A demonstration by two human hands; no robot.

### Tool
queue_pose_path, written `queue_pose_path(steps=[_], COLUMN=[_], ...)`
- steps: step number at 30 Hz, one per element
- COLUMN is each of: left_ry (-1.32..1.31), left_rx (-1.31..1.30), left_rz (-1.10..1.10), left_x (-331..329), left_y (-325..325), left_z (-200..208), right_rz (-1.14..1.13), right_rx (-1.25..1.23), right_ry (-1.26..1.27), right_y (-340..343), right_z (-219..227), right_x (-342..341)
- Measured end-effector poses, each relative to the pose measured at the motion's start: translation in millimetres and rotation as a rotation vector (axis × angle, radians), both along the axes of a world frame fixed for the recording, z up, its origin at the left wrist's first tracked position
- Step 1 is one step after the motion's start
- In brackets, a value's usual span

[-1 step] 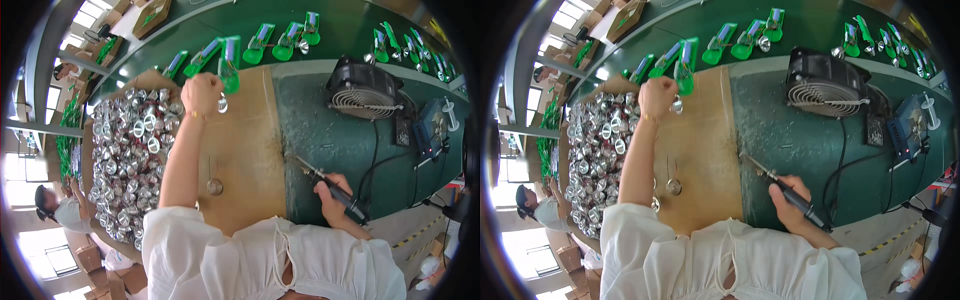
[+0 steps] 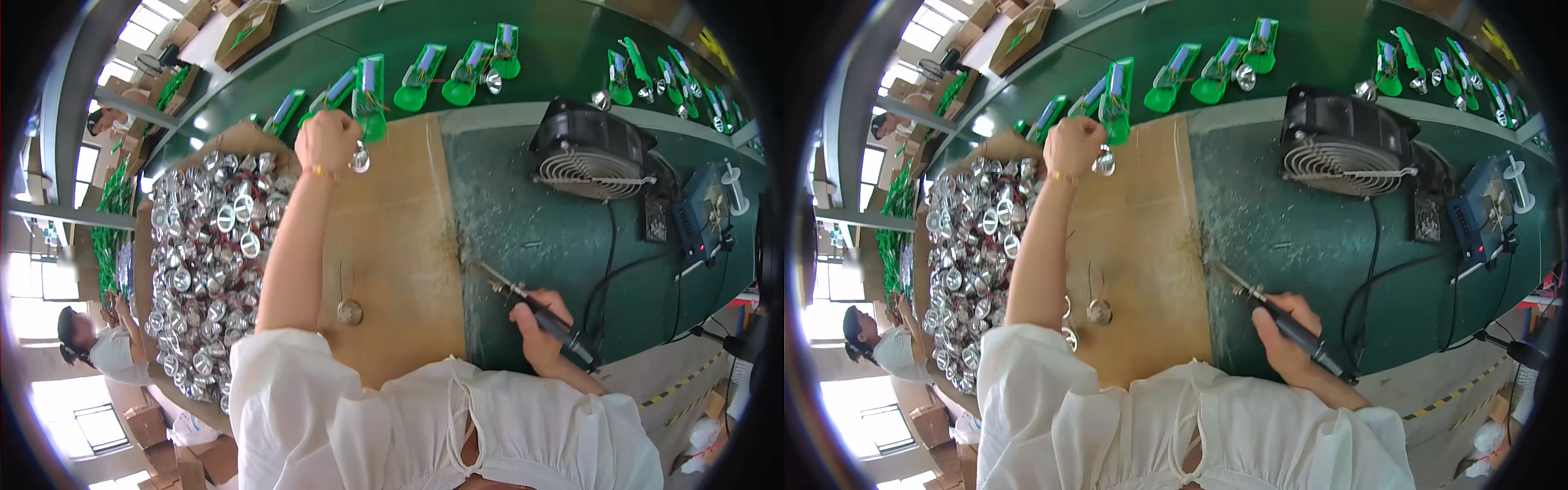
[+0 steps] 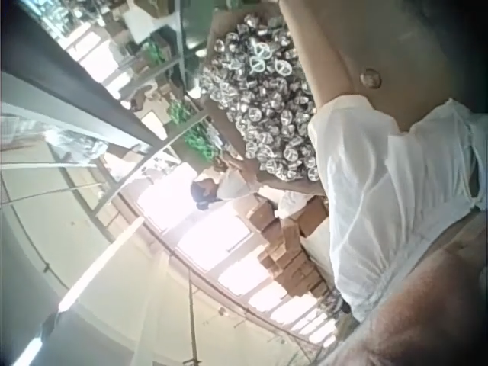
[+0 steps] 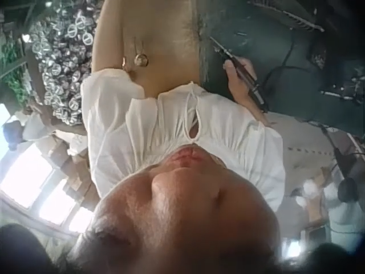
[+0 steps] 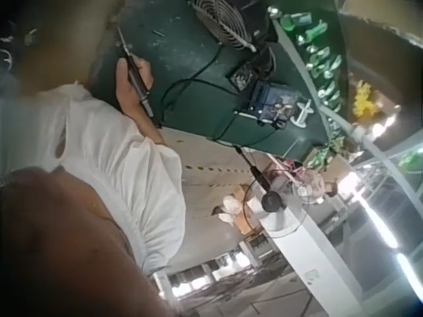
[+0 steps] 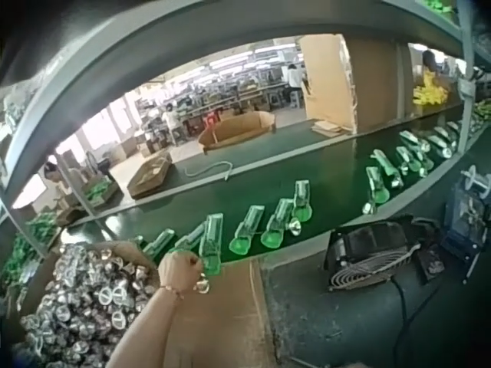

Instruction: Soldering wires and connectors to small circuit boards for LED devices.

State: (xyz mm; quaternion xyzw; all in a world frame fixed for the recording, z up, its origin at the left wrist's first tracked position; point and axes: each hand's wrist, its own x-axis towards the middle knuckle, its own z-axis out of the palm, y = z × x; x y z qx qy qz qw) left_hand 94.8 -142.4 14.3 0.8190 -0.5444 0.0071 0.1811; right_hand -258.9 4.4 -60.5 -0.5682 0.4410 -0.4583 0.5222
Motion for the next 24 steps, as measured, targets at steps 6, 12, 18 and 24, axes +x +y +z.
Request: queue_pose_path(steps=[6, 12, 18, 24], left_ry=[-0.106, -0.023, 0.068, 0.122], left_rx=[-0.291, -0.059, -0.189, -0.128], left_rz=[-0.293, -0.305, -0.332, -0.247], left_x=[-8.9, -82.4, -79.9, -54.2], left_y=[-113.3, -131.4, -78.3, 86.9], left_z=[-26.4, -56.4, -36.5, -15.0], right_rz=[0.032, 0.07, 0.026, -0.016], right_rx=[-0.012, -0.067, -0.013, 0.09], right_ry=[0.056, -0.028, -0.037, -0.049], right_y=[-7.0, -7.5, -3.6, -5.0], right_z=[8.8, -0.6, -2.5, 6.1], right_x=[0.0, -1.7, -5.8, 1.5])
